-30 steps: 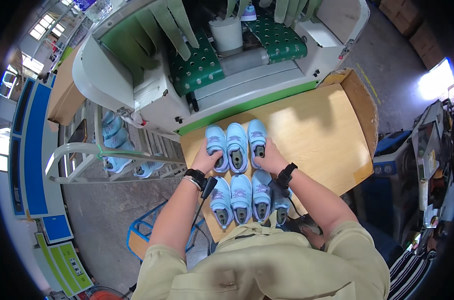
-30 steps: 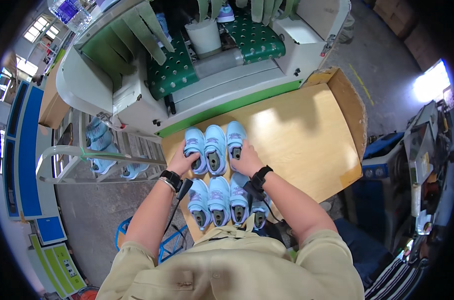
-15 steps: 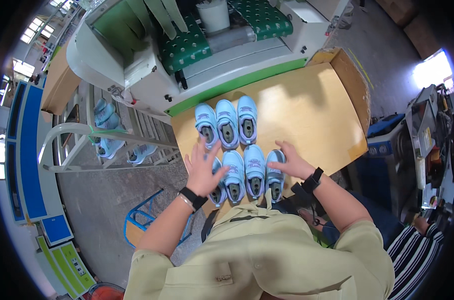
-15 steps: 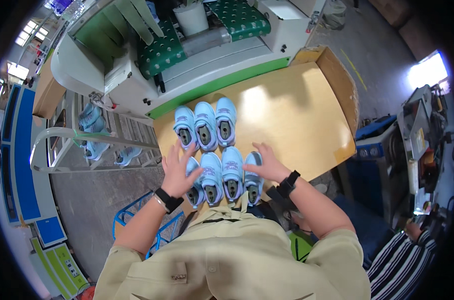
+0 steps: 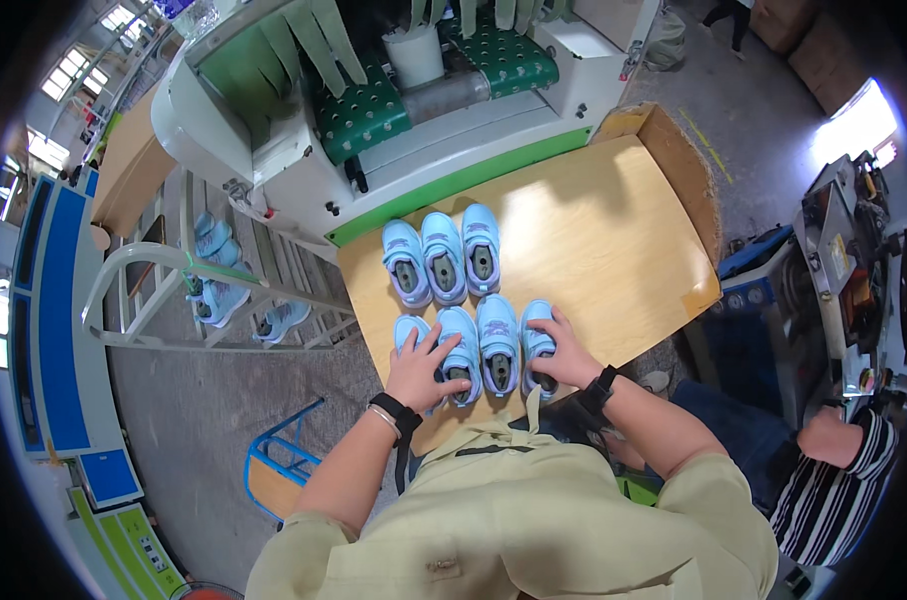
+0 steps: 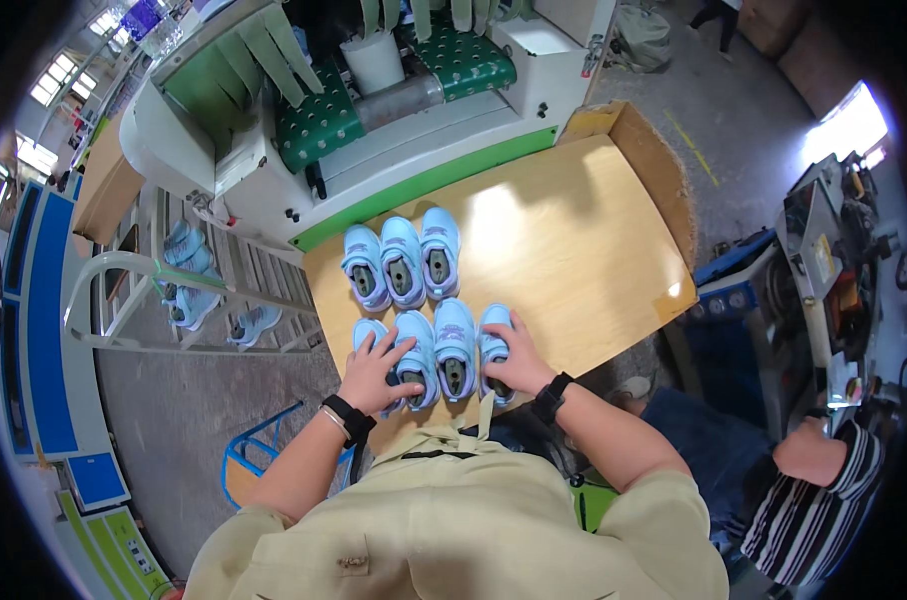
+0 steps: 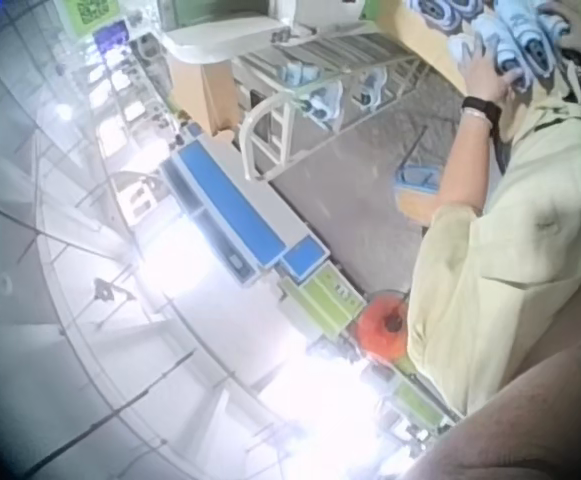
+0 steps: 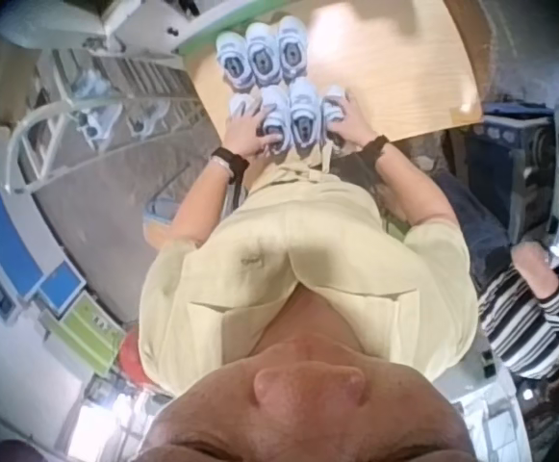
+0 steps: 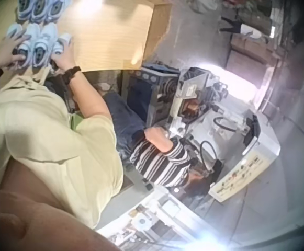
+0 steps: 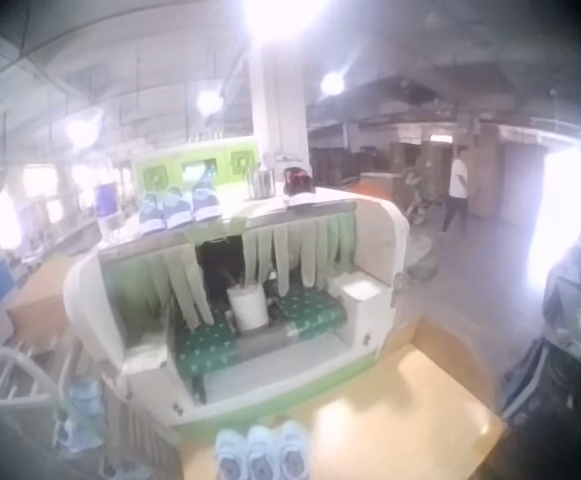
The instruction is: The person picks up light blue sneakers from a conveyor belt and a wooden table, inspects them by turning them over, and places them into a cardboard box. The person handles the shoes one by one, checking the soles and sides before stacking them in the box.
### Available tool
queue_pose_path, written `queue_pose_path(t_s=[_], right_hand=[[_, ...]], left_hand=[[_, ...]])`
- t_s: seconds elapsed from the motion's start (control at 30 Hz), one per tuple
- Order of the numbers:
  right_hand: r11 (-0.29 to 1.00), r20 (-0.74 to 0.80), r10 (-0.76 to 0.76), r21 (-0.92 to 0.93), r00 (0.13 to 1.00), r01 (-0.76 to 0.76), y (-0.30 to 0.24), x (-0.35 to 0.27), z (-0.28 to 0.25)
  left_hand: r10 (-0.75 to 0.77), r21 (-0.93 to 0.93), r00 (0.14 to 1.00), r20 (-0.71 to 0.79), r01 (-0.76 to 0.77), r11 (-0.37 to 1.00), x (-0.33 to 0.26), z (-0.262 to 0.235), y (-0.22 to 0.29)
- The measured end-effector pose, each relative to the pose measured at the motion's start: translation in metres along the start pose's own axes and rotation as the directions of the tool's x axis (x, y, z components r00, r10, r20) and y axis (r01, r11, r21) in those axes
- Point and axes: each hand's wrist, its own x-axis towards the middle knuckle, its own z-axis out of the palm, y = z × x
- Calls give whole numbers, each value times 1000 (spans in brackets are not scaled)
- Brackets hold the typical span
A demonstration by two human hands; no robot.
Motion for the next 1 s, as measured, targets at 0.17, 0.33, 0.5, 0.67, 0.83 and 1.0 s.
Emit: queue_pose_path(t_s=[0.17, 0.33, 0.5, 0.67, 0.83, 1.0], right_hand=[[999, -64, -34, -24, 997, 32, -2, 3, -8], [995, -267, -102, -21, 958, 100, -5, -8, 12], [992, -360, -114, -89, 926, 88, -11, 1, 5], [993, -230, -46, -112, 972, 21, -33, 3, 16], [992, -211, -125, -62, 970, 114, -29, 18, 29], [993, -26, -114, 21, 993, 114, -15, 32, 3]], left_hand=[[0, -31, 1000, -30, -1, 1000, -1, 7, -4], [-7, -29, 1000, -27, 6, 1000, -5, 4, 3], [-5, -34, 1000, -23, 5, 999, -11, 10, 2], [-36, -92, 999, -17, 34, 995, -10, 9, 3], [-133, -145, 990, 48, 138, 980, -14, 1, -4], [-92, -67, 992, 86, 98, 993, -2, -13, 18]])
